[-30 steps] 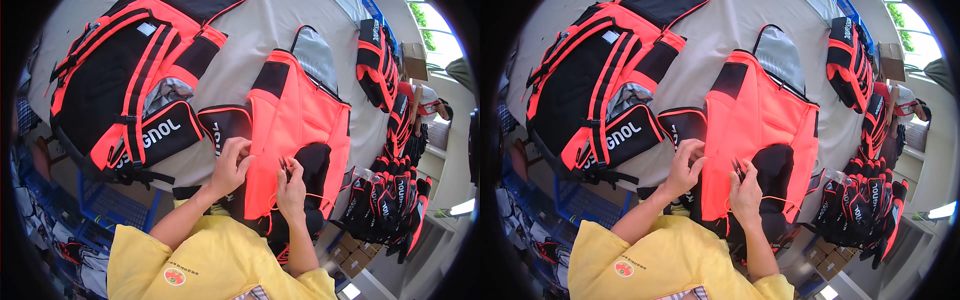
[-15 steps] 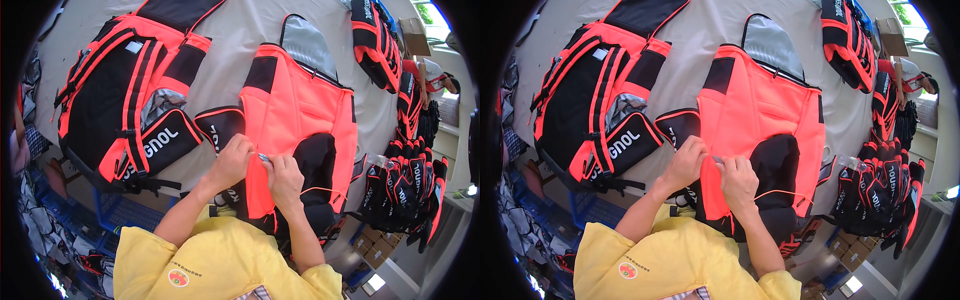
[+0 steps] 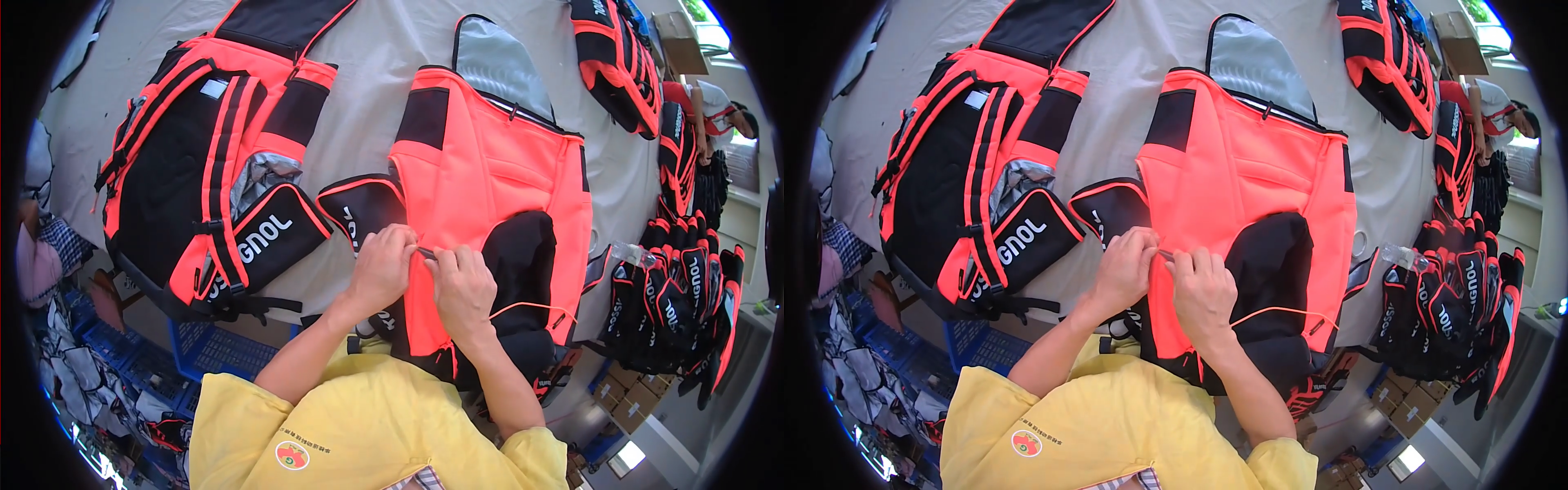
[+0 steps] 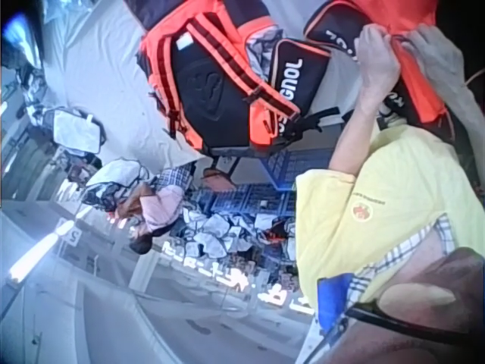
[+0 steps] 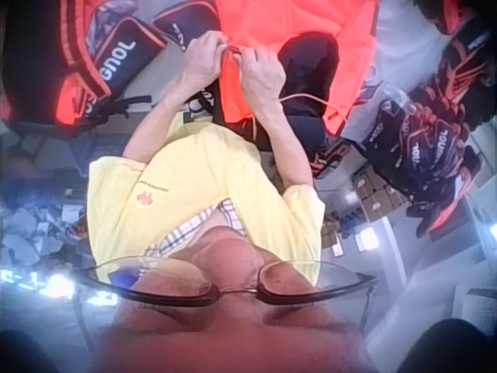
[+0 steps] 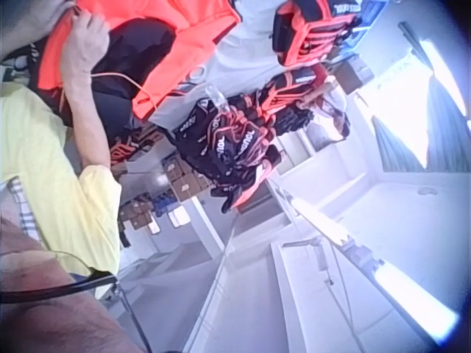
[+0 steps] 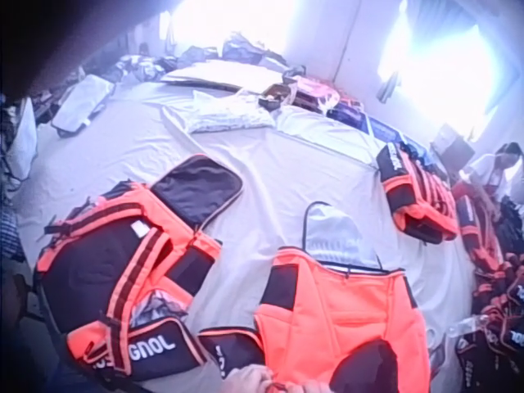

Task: The recorder is shown assembling several black and neon orange backpack-style bags by inserting components and checking the straps.

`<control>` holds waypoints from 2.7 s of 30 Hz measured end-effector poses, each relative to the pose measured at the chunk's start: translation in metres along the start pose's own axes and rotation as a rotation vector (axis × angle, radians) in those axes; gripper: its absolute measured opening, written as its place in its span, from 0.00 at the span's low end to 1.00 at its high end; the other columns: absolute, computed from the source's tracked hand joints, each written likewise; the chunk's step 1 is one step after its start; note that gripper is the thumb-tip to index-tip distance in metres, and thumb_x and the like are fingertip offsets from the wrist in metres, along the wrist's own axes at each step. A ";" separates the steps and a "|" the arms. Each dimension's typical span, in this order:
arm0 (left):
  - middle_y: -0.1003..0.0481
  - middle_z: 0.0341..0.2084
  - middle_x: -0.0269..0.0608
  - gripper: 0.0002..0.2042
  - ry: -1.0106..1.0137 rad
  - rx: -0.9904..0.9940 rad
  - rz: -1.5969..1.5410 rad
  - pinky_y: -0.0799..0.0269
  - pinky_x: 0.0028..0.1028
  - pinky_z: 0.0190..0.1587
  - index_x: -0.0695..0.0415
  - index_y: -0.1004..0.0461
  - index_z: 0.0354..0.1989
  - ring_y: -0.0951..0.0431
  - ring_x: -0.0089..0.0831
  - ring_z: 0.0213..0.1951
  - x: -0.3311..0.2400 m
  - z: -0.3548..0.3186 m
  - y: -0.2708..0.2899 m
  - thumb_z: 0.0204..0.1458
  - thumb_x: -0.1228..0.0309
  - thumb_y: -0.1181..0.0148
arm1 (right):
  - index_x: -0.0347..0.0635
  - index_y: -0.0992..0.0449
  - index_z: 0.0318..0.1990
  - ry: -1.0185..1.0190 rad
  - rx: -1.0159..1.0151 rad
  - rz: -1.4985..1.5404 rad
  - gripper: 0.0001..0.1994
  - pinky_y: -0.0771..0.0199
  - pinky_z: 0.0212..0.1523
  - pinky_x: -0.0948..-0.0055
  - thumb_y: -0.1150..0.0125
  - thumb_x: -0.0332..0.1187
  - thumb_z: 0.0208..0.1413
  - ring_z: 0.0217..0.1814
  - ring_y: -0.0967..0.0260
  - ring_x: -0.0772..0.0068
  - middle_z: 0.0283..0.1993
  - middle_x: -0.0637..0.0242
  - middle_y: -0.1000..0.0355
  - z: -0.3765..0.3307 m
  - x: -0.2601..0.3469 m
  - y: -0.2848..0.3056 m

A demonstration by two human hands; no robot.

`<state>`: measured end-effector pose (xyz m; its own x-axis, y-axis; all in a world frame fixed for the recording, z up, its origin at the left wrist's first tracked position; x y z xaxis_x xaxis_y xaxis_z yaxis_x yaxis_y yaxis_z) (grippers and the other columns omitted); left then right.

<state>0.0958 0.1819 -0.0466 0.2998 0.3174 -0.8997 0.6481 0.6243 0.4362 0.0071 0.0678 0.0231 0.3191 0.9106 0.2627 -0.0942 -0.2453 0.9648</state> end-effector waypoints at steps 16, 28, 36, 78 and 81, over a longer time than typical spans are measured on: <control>0.23 0.37 0.43 0.09 0.265 -0.140 0.725 0.28 0.39 0.45 0.60 0.20 0.38 0.23 0.45 0.41 0.029 -0.019 0.091 0.62 0.66 0.35 | 0.36 0.23 0.48 -0.273 -0.084 0.237 0.10 0.23 0.36 0.67 0.31 0.30 0.65 0.36 0.25 0.61 0.41 0.59 0.28 -0.027 -0.033 0.032; 0.22 0.36 0.42 0.12 0.098 -0.095 -0.107 0.21 0.39 0.39 0.57 0.16 0.48 0.18 0.44 0.36 -0.013 0.011 0.016 0.56 0.70 0.29 | 0.35 0.23 0.51 -0.300 -0.061 0.378 0.12 0.21 0.37 0.61 0.34 0.35 0.69 0.39 0.22 0.53 0.42 0.54 0.25 -0.004 -0.020 0.015; 0.25 0.36 0.45 0.07 -0.199 -0.023 0.126 0.24 0.38 0.33 0.61 0.22 0.41 0.20 0.46 0.32 -0.001 0.028 0.005 0.57 0.75 0.32 | 0.34 0.24 0.51 -0.355 -0.040 0.461 0.13 0.21 0.39 0.63 0.34 0.34 0.69 0.38 0.23 0.55 0.42 0.54 0.26 -0.006 -0.019 0.005; 0.22 0.28 0.35 0.14 0.622 -0.178 -0.493 0.25 0.25 0.41 0.64 0.23 0.41 0.24 0.22 0.31 0.048 -0.016 0.039 0.72 0.64 0.44 | 0.36 0.23 0.51 -0.420 0.013 0.497 0.13 0.21 0.38 0.64 0.31 0.34 0.66 0.38 0.22 0.59 0.43 0.56 0.25 -0.010 -0.027 0.003; 0.17 0.32 0.41 0.17 0.646 -0.108 -0.633 0.23 0.26 0.41 0.66 0.21 0.48 0.19 0.25 0.32 0.031 -0.009 0.018 0.71 0.60 0.41 | 0.34 0.24 0.52 -0.424 0.010 0.516 0.13 0.23 0.39 0.71 0.31 0.31 0.67 0.37 0.26 0.75 0.41 0.62 0.23 -0.010 -0.027 -0.001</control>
<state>0.1105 0.2095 -0.0661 -0.5615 0.2106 -0.8002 0.4794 0.8710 -0.1072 -0.0108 0.0469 0.0148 0.5788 0.4665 0.6689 -0.3263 -0.6193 0.7141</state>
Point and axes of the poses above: each hand's wrist, its own z-axis towards the middle knuckle, its own y-axis out of the back of the hand, x = y × z, the point moved 4 cm from there along z, towards the middle knuckle
